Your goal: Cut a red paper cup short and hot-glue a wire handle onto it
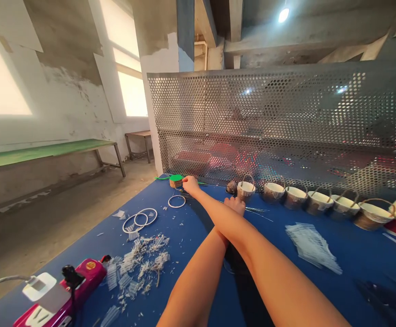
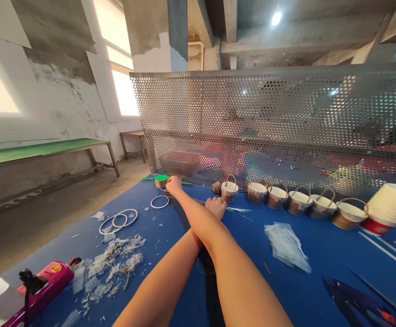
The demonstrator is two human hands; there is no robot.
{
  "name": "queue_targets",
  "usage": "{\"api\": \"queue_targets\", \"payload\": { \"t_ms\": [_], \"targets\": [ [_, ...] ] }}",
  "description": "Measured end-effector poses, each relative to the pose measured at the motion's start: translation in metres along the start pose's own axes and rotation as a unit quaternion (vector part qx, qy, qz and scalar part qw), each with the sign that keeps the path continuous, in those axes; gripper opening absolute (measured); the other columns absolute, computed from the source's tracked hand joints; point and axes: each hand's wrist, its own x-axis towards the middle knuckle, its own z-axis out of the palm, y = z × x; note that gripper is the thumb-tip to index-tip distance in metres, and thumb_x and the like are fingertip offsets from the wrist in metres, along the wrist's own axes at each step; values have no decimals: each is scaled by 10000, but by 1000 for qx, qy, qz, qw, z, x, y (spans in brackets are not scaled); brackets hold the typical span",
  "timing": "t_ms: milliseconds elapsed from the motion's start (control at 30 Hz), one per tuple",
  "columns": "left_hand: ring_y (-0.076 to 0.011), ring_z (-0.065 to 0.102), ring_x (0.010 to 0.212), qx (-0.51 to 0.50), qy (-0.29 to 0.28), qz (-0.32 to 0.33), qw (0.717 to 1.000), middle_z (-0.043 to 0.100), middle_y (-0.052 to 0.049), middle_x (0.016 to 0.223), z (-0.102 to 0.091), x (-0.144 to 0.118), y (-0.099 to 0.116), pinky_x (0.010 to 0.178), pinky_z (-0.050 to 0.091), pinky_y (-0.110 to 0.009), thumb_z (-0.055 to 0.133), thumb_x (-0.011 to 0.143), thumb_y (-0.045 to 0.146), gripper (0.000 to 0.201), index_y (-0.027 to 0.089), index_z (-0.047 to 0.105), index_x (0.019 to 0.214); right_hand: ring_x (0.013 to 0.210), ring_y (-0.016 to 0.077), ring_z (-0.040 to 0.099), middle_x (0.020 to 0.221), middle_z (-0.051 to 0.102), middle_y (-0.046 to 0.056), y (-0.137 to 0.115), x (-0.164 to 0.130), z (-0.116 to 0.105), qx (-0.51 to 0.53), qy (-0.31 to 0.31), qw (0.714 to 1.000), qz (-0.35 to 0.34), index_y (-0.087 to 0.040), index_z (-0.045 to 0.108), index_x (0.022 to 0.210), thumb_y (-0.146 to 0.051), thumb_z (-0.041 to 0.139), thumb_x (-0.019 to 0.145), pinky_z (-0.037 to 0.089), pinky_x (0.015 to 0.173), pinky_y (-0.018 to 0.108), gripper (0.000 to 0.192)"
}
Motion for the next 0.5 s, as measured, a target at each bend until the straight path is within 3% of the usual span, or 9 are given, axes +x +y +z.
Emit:
{"api": "queue_targets", "payload": {
  "t_ms": [500],
  "targets": [
    [-222, 617, 1029, 8, 16, -3, 1000, 603, -94, 1208, -4, -6, -1, 862, 537, -438, 577, 916, 325, 329, 159, 571, 1200, 1014, 216, 618, 1218, 597, 81, -11, -11, 4, -67, -81, 991, -81, -180, 588, 1192, -325, 577, 945, 536, 851, 410, 287]
  ]
}}
